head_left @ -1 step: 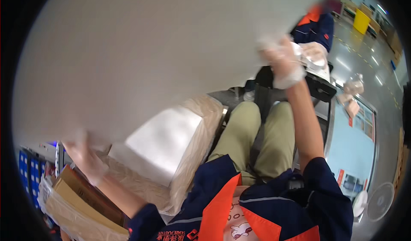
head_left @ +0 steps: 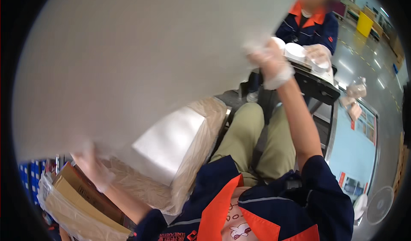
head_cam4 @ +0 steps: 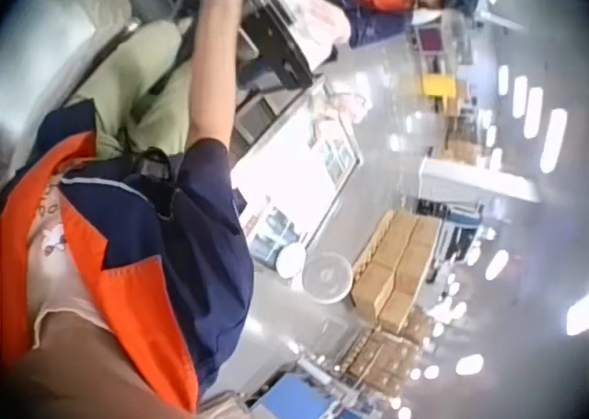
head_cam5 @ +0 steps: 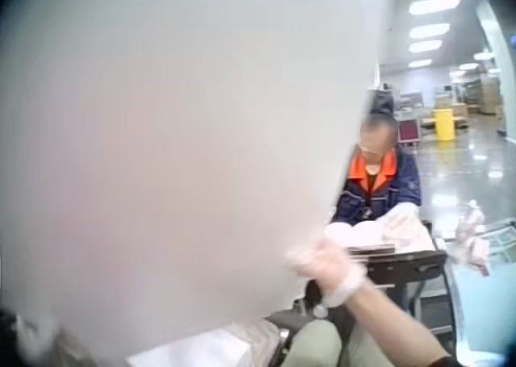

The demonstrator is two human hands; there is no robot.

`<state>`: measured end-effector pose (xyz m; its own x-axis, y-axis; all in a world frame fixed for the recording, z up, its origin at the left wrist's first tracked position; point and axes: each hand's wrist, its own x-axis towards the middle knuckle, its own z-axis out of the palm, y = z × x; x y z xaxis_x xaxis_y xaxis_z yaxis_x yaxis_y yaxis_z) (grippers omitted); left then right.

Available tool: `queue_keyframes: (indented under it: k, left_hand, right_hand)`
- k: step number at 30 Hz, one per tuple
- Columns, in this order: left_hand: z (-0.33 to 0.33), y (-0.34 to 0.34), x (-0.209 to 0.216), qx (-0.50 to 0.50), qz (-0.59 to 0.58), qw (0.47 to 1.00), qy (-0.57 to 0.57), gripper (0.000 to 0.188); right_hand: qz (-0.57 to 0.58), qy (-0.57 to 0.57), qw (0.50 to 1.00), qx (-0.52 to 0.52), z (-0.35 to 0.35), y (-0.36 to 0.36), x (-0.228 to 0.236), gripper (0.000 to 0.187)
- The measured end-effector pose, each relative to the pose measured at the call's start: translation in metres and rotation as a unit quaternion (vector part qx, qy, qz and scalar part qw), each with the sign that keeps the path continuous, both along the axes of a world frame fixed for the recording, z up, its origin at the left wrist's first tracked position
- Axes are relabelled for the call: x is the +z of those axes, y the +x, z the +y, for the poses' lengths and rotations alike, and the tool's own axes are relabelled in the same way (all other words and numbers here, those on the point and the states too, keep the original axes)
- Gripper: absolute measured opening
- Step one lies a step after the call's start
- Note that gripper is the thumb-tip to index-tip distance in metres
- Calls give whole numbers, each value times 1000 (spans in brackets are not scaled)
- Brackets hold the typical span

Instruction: The person packs plastic lids from a conveyor belt into a box, places a stack of foam sheets into the box, and removes their gloves.

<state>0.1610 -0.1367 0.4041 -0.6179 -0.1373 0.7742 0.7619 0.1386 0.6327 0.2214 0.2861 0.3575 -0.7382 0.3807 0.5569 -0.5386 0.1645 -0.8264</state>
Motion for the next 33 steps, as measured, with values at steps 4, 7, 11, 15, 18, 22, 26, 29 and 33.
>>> queue_keyframes:
  k: [4,7,11,15,18,22,26,29,33]
  left_hand:
    - [-93,32,-85,94,-125,988,-18,43]
    - [-149,56,-156,147,-196,965,-98,40]
    - [-113,57,-159,63,-279,952,106,41]
    - [-114,41,-180,62,-259,962,54,59]
    - [-117,32,-181,36,-241,967,71,62]
    - [-107,28,-142,122,-198,968,99,46]
    - [-110,38,-125,69,-179,978,82,44]
    - [-109,32,-124,9,-179,981,72,49]
    - [-108,3,-141,90,-232,962,110,49]
  right_hand:
    - [-2,65,976,209,-66,-93,-30,71]
    - [-6,149,955,257,-98,-136,-79,73]
    - [-6,31,923,384,-97,-180,-123,73]
    - [-121,16,919,376,-107,-199,-128,72]
    - [-144,77,944,285,-108,-194,-126,65]
    - [-25,153,981,118,-125,-191,-98,55]
    - [28,91,991,90,-141,-196,-36,58]
    - [-45,-27,988,145,-148,-216,-32,65]
    - [-37,84,982,167,-158,-248,-62,100]
